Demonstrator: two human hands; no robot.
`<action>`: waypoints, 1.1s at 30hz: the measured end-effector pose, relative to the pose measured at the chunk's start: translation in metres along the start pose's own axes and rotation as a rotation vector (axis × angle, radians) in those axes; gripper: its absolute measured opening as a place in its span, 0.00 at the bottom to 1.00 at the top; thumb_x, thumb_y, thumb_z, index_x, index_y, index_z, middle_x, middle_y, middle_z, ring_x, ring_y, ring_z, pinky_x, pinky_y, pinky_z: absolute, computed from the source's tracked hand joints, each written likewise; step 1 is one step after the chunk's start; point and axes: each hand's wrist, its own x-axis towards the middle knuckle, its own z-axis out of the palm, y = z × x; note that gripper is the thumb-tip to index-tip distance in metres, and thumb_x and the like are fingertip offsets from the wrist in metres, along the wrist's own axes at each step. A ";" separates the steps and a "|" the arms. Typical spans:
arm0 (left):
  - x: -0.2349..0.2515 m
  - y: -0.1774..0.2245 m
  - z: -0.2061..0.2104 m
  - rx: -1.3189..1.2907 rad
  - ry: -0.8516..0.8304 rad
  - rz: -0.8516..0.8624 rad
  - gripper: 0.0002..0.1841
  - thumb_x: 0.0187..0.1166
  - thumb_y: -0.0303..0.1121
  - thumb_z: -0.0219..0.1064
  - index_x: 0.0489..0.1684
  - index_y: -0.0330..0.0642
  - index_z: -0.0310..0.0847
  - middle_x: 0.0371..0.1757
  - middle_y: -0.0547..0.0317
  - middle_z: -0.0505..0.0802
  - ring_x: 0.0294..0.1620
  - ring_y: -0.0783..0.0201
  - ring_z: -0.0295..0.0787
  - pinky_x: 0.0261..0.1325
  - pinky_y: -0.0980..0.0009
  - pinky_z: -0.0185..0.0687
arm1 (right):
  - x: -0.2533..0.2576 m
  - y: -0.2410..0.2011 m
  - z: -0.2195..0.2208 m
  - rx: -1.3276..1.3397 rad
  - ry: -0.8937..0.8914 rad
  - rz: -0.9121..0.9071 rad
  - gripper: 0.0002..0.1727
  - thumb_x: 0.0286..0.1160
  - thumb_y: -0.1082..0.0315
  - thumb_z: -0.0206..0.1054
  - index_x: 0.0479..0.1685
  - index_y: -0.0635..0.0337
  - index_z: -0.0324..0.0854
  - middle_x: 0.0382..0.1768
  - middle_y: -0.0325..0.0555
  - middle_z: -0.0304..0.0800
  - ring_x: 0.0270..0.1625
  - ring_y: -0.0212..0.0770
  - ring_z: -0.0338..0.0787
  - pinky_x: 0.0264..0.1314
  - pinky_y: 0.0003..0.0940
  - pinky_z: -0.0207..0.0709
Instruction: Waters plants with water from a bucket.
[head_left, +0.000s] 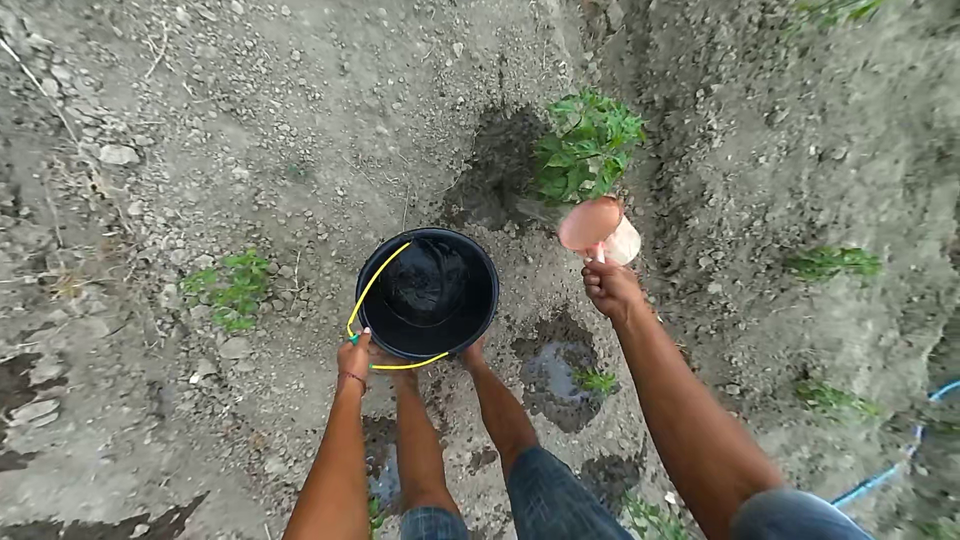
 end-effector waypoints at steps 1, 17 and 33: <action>0.001 -0.001 0.000 -0.017 -0.005 -0.001 0.17 0.91 0.39 0.59 0.49 0.28 0.80 0.34 0.54 0.81 0.29 0.66 0.76 0.38 0.66 0.77 | 0.000 0.000 0.001 -0.022 0.009 -0.001 0.05 0.87 0.73 0.57 0.53 0.57 0.72 0.20 0.34 0.75 0.11 0.22 0.66 0.09 0.15 0.57; -0.003 -0.001 0.003 0.038 0.043 0.030 0.21 0.91 0.43 0.58 0.54 0.27 0.81 0.41 0.44 0.86 0.38 0.57 0.82 0.49 0.56 0.80 | -0.084 0.106 -0.032 -0.947 -0.396 -0.572 0.18 0.78 0.64 0.66 0.56 0.71 0.87 0.31 0.49 0.91 0.29 0.37 0.87 0.38 0.39 0.84; -0.008 0.013 -0.008 -0.156 -0.166 -0.068 0.21 0.91 0.44 0.59 0.54 0.30 0.83 0.40 0.50 0.93 0.35 0.64 0.90 0.43 0.67 0.87 | 0.037 0.191 0.164 -1.668 -0.897 -0.102 0.21 0.81 0.60 0.69 0.67 0.62 0.83 0.43 0.57 0.88 0.37 0.50 0.86 0.42 0.51 0.81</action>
